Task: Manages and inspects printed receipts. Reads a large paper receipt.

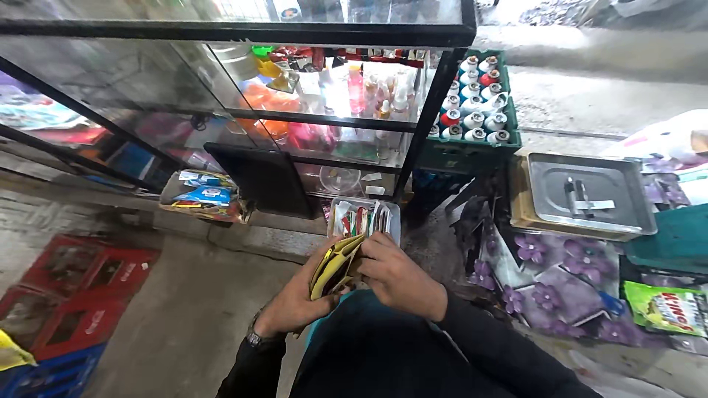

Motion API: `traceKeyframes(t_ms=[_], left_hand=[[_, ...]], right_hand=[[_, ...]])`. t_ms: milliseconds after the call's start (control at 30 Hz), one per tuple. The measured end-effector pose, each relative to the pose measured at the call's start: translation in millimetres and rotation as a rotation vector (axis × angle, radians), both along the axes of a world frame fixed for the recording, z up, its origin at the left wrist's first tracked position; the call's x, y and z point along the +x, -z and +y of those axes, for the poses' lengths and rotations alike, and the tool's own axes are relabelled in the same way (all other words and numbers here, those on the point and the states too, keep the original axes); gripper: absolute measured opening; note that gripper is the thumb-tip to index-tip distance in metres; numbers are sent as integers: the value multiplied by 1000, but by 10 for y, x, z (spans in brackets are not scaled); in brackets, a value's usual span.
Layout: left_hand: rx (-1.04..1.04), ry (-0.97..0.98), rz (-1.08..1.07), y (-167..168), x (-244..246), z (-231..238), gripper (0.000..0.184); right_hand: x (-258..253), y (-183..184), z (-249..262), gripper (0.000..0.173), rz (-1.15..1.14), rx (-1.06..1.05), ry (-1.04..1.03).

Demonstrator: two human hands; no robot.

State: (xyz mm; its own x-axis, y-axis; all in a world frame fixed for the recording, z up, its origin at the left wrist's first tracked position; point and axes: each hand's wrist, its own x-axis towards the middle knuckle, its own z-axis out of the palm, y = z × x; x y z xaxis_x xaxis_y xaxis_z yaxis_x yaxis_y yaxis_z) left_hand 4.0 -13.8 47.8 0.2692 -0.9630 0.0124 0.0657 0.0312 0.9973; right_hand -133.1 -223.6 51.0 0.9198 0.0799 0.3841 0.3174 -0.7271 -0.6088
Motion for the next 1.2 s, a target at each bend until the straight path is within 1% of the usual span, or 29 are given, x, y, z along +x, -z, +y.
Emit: traceKeyframes(t_ms=[100,200,267,367,433,500,567,633,733,867,933,1000,1067,1100,1133,1167,1200], left_hand=[[38,103,39,35,28,44,84],[44,171,91,55,22,75,76],[64,182,130,59,4,93,75],[40,242,241,74,-7,76,74],[44,271,259,67,-5,65,72],[62,290,269,57,11,60,71],[75,291,303,74,14,52,70],[54,288,355,149,25,33,68],[33,271,486,236,39,5,68],[68,255,577,209,25,-33,65],[91,272,629,213,33,-61,66],[98,266,678,217,54,-79,64],[84,193,664,189,88,-80,59],[82,89,608,139,96,-97,56],[95,-46,514,78,114,-133,53],[149,-239,351,-8,118,-224,49],[198,-402,244,-73,147,-354,46]], right_hand=[[-48,20,-29,13,73,145,-10],[-88,2,-65,11,205,315,-17],[-96,0,-106,12,289,408,-34],[-101,9,-181,14,376,554,-98],[-106,-1,-245,15,423,665,-147],[-123,-11,-282,16,449,680,-135],[-151,-14,-236,18,446,637,-55],[-175,3,-167,20,396,613,61],[-166,55,-114,22,288,654,222],[-175,112,-58,32,280,604,316],[-180,168,-40,26,223,607,408],[-174,201,-100,21,142,743,503],[-173,228,-209,22,54,889,574],[-179,239,-263,25,14,948,606],[-188,245,-308,27,-10,999,635],[-199,245,-340,28,-24,1049,653],[-213,245,-360,29,-28,1098,667]])
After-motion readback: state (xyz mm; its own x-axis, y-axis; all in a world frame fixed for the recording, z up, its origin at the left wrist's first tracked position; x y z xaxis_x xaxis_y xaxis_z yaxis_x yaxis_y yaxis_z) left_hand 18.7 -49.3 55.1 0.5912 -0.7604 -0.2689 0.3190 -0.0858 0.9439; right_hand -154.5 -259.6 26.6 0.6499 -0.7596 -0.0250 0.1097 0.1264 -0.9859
